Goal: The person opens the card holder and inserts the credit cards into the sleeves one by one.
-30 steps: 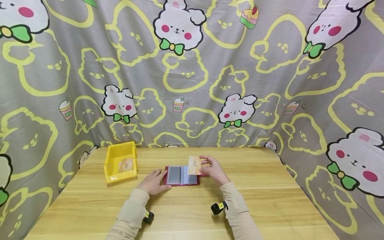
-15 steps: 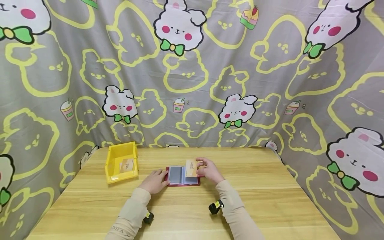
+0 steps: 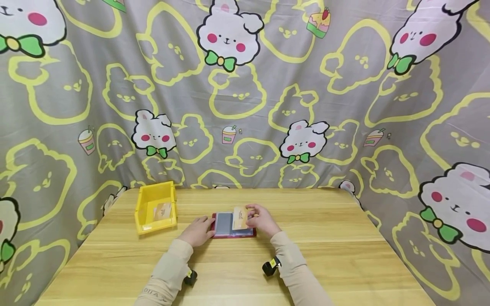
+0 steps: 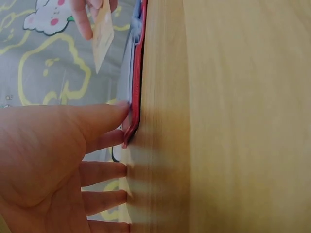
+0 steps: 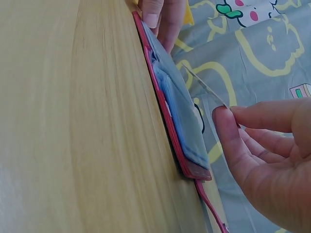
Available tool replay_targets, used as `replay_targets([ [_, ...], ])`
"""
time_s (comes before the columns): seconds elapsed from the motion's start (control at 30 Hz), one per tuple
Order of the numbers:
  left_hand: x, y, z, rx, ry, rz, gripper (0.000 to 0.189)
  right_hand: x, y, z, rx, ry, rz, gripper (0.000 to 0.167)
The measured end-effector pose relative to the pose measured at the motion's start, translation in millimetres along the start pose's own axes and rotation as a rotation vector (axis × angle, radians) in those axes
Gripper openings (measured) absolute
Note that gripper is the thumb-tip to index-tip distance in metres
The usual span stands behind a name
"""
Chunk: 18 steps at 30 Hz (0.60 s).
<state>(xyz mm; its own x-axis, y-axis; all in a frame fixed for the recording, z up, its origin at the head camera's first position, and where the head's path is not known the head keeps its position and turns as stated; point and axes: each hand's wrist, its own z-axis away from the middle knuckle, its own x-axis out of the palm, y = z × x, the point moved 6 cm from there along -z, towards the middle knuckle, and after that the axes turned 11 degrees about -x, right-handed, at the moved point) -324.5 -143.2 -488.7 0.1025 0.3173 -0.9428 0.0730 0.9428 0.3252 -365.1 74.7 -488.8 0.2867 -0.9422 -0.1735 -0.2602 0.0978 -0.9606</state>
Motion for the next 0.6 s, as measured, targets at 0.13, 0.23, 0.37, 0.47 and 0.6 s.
replay_targets([
  [0.13,-0.8,-0.1,-0.8,-0.005,-0.002,0.013,0.053,1.8,-0.2,-1.0,-0.003,0.002,0.001,0.059],
  [0.23,-1.1,0.2,-0.9,-0.008,-0.004,0.017,0.053,3.2,-0.3,-1.2,-0.001,0.002,0.003,0.06],
  [0.37,-0.6,0.0,-2.0,-0.015,0.002,0.014,0.053,5.2,0.7,-1.9,0.007,0.01,0.022,0.061],
  [0.47,1.1,-0.4,-3.3,-0.022,0.003,0.013,0.053,6.4,3.6,-3.2,0.006,0.017,0.061,0.06],
  [0.6,0.8,0.2,-3.8,-0.026,0.006,0.013,0.052,7.8,5.6,-3.6,0.016,0.023,0.117,0.058],
])
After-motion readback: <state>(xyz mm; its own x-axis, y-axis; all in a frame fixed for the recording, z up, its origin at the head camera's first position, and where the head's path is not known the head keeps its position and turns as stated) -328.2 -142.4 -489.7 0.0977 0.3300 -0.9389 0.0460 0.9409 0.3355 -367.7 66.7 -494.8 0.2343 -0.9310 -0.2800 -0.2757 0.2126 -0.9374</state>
